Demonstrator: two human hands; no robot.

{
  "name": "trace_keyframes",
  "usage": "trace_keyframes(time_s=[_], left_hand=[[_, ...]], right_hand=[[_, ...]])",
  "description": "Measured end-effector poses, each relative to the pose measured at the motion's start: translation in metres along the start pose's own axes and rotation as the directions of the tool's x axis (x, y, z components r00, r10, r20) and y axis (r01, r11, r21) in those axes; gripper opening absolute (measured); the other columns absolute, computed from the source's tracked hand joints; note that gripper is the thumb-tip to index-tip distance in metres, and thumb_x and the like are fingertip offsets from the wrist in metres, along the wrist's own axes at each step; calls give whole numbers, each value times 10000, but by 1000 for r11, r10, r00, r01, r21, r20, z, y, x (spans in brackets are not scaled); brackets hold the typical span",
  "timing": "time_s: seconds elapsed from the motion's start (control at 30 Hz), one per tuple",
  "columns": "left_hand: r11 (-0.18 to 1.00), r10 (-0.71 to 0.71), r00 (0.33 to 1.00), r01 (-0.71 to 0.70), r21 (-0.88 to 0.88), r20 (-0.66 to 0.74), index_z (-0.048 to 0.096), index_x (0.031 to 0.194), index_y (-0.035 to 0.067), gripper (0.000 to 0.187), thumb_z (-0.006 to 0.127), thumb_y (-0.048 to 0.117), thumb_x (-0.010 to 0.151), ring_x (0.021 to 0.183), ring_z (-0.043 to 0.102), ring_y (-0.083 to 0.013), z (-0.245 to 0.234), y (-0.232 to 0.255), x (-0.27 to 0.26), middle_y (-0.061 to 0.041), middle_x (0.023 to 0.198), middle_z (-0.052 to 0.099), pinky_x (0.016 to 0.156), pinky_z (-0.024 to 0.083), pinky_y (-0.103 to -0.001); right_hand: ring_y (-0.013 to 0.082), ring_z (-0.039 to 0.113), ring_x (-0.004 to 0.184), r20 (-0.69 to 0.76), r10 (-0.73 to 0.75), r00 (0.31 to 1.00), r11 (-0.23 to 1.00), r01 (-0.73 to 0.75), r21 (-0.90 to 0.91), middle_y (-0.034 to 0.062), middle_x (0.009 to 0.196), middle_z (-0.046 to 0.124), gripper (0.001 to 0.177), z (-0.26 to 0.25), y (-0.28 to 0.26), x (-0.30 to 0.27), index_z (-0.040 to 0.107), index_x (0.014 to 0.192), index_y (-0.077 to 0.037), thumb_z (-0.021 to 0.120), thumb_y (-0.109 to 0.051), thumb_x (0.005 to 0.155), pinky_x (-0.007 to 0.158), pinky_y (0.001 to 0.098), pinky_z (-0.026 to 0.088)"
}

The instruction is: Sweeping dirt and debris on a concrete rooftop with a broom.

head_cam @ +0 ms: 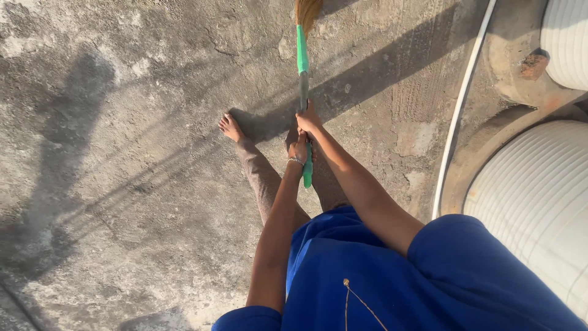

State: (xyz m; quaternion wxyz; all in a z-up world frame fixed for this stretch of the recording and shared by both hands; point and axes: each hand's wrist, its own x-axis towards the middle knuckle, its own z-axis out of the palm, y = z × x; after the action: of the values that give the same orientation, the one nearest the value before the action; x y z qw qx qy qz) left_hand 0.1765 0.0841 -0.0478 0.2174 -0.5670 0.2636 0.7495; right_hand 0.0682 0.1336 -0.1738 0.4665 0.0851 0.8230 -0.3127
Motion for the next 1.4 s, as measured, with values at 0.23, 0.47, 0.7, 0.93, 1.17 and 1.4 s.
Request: trace_keyframes(time_s=[0.23,0.47,0.7,0.93,1.17,1.4], left_hand=[[976,155,982,-170,-134,-109,582,721,16,678,421,589,1046,422,589,-229,-75,44,5,-109,564,580,402,498,-391],[976,208,977,-210,57,36,558,813,22,670,357,620,1038,419,598,-229,-68,65,-55,-98,583,577,396,504,-396],[999,46,989,-47,-1,139,600,801,7,669,490,629,1022,463,599,-220,-68,94,27,-113,619,600,428,509,-390],[985,168,986,-168,29,-4,699,916,-74,809,411,681,960,608,721,-272,-101,102,68,-183,723,702,565,597,-432],[932,280,956,-247,265,-92,706,943,-106,908,326,715,1022,814,689,-262,-68,72,8,-174,751,697,770,531,-441],[1000,4,993,-3,-9,119,634,824,19,684,490,672,967,482,618,-236,-65,83,7,-131,664,623,432,518,-403]], right_hand=[[205,617,447,144,61,988,997,-55,-45,115,676,646,784,74,-156,-58,127,1608,-275,590,-181,981,381,361,512],[140,479,405,114,-69,991,938,25,346,34,649,486,800,47,-158,-92,110,1611,-304,583,-123,991,321,334,402],[276,687,537,-132,47,990,999,-49,-10,148,761,690,816,42,-115,17,122,1580,-175,589,-106,914,496,428,549],[408,711,760,-122,-101,987,838,18,-546,264,886,738,868,88,-189,22,148,1607,-188,622,-213,880,702,495,591],[196,626,508,-11,-42,999,998,43,43,102,801,665,819,41,-225,-83,160,1635,-296,618,-127,978,395,378,511],[171,589,480,-152,80,985,976,-47,211,82,761,606,869,32,-139,-28,84,1608,-253,618,-39,957,385,365,499]])
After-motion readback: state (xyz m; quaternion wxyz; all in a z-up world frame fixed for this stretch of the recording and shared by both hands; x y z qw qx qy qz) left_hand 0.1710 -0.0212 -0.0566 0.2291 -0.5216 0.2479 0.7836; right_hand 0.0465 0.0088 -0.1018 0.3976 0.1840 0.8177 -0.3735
